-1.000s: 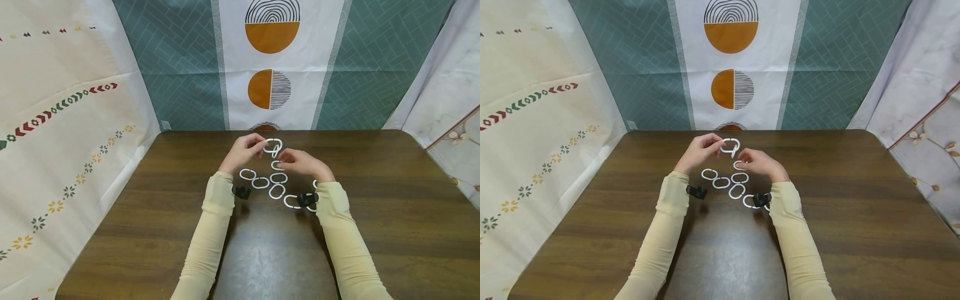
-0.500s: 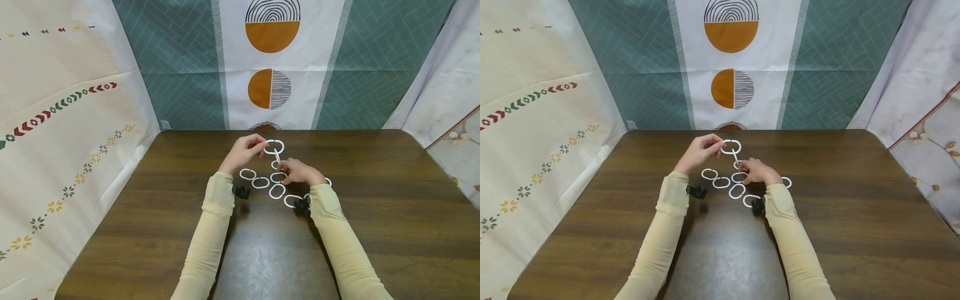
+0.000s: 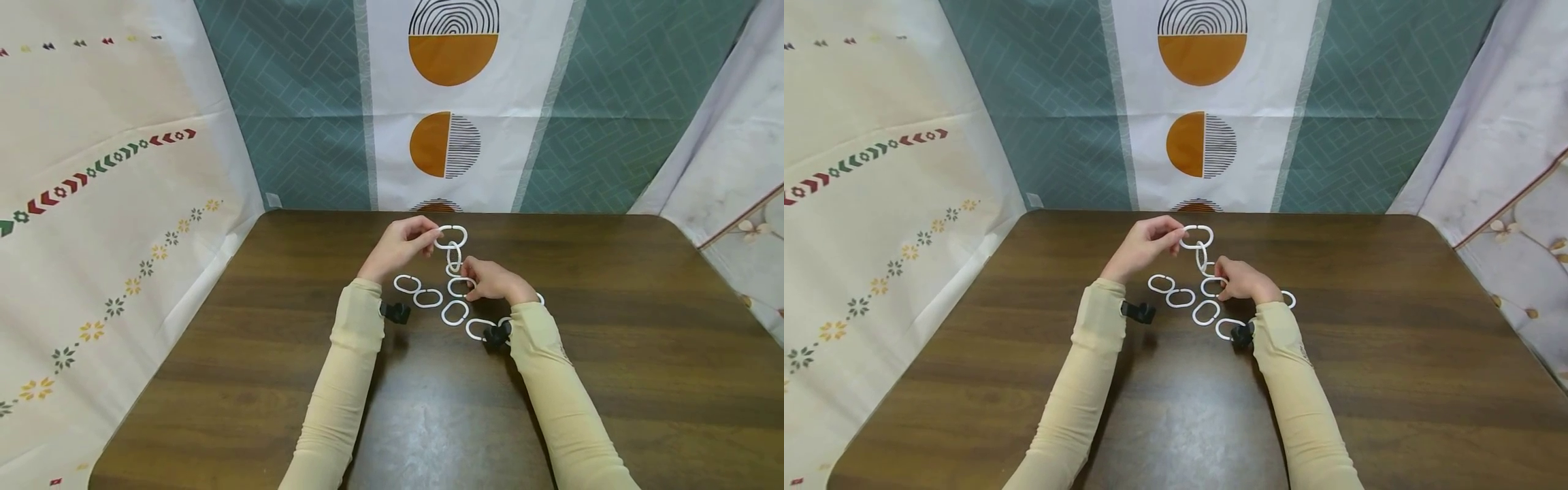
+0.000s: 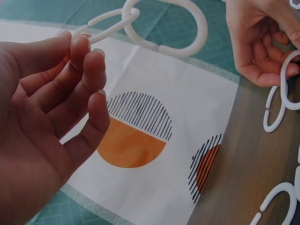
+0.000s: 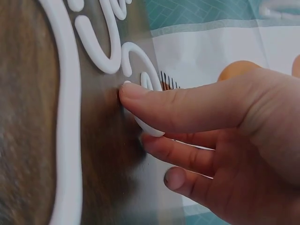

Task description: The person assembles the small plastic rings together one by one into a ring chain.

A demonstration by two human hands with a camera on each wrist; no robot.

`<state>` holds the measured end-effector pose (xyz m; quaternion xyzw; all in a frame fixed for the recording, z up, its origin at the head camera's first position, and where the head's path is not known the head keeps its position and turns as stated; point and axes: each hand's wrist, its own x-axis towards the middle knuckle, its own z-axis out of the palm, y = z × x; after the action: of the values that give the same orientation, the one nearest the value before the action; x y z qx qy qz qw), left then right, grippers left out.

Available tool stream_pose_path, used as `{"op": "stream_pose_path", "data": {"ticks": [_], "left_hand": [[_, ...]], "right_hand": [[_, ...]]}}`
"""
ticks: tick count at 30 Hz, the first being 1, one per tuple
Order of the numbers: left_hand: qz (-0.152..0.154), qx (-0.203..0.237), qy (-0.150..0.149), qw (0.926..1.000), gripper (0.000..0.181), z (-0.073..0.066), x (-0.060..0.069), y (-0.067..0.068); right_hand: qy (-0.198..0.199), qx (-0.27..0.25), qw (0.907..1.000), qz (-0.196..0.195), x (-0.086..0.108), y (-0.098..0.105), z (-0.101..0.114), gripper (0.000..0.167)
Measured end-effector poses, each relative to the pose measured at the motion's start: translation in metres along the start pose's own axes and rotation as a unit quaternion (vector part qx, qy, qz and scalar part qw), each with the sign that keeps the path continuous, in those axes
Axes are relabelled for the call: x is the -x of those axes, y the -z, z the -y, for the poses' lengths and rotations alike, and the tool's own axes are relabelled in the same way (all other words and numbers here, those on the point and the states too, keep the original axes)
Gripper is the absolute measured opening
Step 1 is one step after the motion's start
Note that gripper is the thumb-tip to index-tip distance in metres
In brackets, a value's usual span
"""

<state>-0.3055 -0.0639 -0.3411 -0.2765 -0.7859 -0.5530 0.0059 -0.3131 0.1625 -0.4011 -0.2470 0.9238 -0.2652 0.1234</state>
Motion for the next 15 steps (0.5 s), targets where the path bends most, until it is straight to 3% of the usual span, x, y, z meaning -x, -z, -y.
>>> {"op": "stream_pose_path", "data": {"ticks": [7, 15], "left_hand": [[0.001, -0.004, -0.01, 0.9999, 0.016, -0.0001, -0.0023, -0.0003], [-0.032, 0.023, -0.021, 0.999, 0.015, -0.0041, -0.0004, 0.0033]], "right_hand": [[0.03, -0.006, 0.9992, -0.026, -0.0009, 0.0013, -0.004, 0.037], [0.049, -0.043, 0.9891, -0.132, -0.0032, 0.0045, -0.0012, 0.033]]}}
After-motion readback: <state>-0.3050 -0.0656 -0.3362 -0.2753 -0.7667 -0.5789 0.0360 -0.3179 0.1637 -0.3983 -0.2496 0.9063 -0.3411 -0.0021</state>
